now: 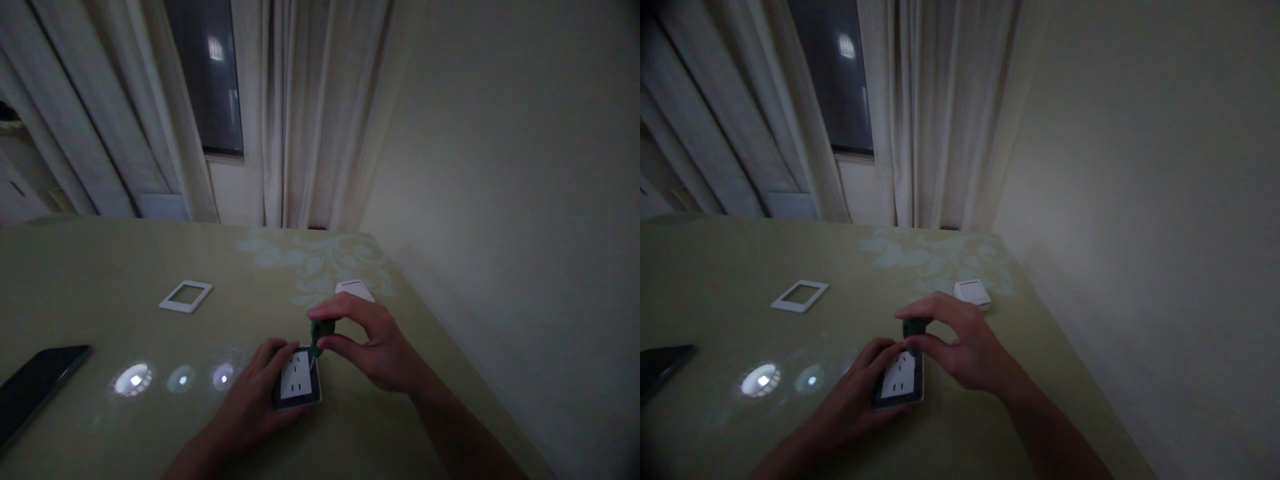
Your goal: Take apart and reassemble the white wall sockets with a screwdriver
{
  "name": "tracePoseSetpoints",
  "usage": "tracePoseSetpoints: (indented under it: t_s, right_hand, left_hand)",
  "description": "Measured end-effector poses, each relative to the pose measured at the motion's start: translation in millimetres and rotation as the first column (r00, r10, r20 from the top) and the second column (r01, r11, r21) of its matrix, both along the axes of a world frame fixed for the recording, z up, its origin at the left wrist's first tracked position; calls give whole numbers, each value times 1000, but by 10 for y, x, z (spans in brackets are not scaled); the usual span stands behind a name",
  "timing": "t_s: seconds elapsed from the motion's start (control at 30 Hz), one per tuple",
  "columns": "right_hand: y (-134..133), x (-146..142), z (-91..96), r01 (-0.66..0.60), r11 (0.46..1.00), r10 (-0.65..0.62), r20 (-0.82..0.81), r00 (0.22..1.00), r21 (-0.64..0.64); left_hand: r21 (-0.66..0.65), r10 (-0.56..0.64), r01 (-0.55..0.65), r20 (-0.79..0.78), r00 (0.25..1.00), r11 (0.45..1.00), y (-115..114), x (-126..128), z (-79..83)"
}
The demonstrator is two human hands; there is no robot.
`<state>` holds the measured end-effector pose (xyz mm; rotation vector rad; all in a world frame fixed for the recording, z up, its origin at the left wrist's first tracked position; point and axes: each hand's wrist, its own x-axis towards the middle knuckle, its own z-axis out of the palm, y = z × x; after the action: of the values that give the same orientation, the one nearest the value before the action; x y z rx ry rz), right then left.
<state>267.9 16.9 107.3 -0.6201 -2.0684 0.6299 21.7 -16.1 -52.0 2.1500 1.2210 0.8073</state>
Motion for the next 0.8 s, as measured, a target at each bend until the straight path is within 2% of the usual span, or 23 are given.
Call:
tracePoseSetpoints:
  t_s: [0.1,0.17,0.3,0.4,0.57,0.67,0.8]
  right_hand:
    - [18,-22,-42,96,991,-91,-55,994,94]
    - [-20,-38,-21,116,986,-112,-41,993,122]
    - [-127,-20,115,62,998,-60,88,994,-18]
    - [-141,-3,163,98,989,-87,108,990,-110]
    - [-174,-65,100,235,972,-235,71,969,19]
    - [-229,-80,94,200,978,-204,94,974,54]
    - [-208,-41,122,135,985,-125,94,988,-111]
  left_hand:
    - [-9,2,-2,8,1000,1000,13,-2,4]
    - [-1,5,-5,14,1000,1000,19,-4,7]
    - [13,6,-6,16,1000,1000,14,-4,38]
    - [4,16,-16,11,1000,1000,2,-6,53]
    - [8,-2,1,16,1000,1000,-1,-11,19]
    - [15,2,-2,15,1000,1000,8,-6,11]
    - [15,26,-26,-2,1000,1000,12,7,43]
